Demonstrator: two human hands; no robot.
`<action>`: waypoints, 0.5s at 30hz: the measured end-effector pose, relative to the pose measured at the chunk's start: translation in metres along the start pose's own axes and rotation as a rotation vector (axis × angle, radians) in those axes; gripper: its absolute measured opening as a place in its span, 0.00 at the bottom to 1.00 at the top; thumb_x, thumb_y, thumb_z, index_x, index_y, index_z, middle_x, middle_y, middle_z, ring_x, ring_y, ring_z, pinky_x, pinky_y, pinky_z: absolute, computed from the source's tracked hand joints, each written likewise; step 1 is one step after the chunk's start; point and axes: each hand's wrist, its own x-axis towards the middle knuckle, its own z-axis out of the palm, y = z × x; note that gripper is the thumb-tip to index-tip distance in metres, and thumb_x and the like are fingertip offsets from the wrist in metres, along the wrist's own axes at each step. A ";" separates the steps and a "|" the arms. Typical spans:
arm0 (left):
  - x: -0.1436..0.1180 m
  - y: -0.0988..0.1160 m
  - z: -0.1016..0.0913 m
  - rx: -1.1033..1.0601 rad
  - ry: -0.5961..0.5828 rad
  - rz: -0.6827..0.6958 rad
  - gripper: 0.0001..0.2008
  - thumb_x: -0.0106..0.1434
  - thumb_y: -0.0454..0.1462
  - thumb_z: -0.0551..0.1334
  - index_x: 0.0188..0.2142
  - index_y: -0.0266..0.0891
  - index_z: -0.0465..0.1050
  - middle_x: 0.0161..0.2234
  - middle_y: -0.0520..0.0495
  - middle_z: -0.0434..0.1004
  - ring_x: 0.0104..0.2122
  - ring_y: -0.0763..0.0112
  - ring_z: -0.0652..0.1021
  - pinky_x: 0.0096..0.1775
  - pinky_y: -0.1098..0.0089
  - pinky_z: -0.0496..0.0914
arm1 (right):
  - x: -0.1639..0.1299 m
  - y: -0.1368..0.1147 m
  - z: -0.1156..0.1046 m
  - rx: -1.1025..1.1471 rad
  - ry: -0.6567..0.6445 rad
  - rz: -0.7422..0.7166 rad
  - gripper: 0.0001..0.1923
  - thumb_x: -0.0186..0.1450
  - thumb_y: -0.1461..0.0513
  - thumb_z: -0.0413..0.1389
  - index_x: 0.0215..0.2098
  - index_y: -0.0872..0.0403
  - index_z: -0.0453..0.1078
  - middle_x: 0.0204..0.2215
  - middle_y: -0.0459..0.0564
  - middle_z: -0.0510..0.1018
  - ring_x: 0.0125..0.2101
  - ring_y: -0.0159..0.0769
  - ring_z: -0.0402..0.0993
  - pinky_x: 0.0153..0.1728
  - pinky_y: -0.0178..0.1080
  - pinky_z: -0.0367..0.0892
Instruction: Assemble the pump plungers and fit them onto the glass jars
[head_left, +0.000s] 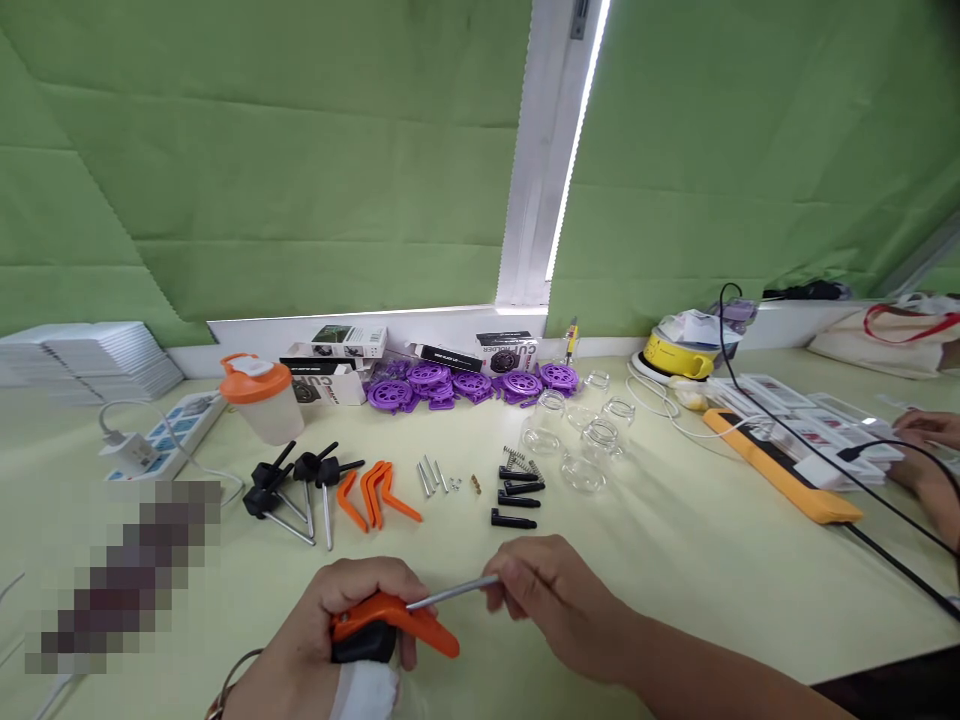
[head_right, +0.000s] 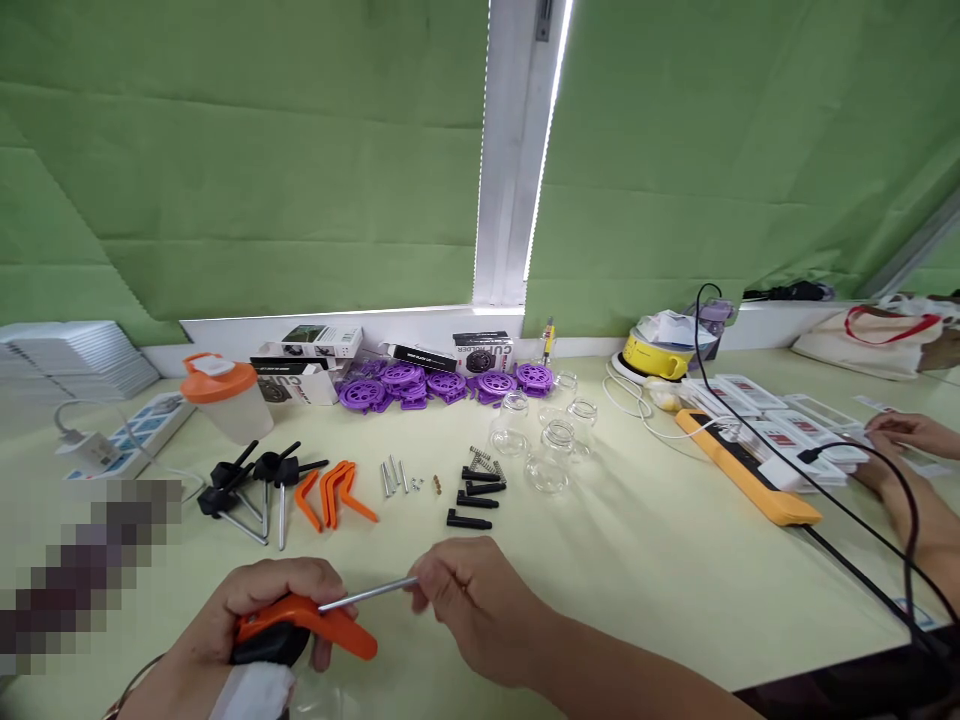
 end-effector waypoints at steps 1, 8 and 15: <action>0.000 0.000 -0.001 0.019 0.015 0.003 0.22 0.48 0.38 0.69 0.44 0.40 0.70 0.34 0.41 0.78 0.30 0.64 0.76 0.32 0.66 0.70 | 0.002 0.002 0.001 0.145 -0.021 0.123 0.25 0.68 0.49 0.40 0.27 0.56 0.68 0.20 0.49 0.71 0.21 0.30 0.63 0.24 0.35 0.59; -0.001 0.004 0.000 0.074 0.099 -0.035 0.21 0.49 0.39 0.67 0.44 0.40 0.71 0.32 0.42 0.78 0.30 0.65 0.75 0.32 0.67 0.69 | 0.012 0.011 0.006 0.508 0.059 0.237 0.18 0.57 0.50 0.59 0.33 0.57 0.70 0.23 0.45 0.71 0.19 0.25 0.62 0.21 0.32 0.59; 0.003 0.003 0.001 0.110 0.107 -0.072 0.21 0.49 0.39 0.68 0.44 0.41 0.71 0.34 0.42 0.78 0.30 0.65 0.75 0.32 0.68 0.69 | 0.015 0.016 0.006 0.554 0.068 0.307 0.19 0.57 0.48 0.59 0.28 0.58 0.68 0.17 0.42 0.69 0.15 0.23 0.59 0.17 0.30 0.56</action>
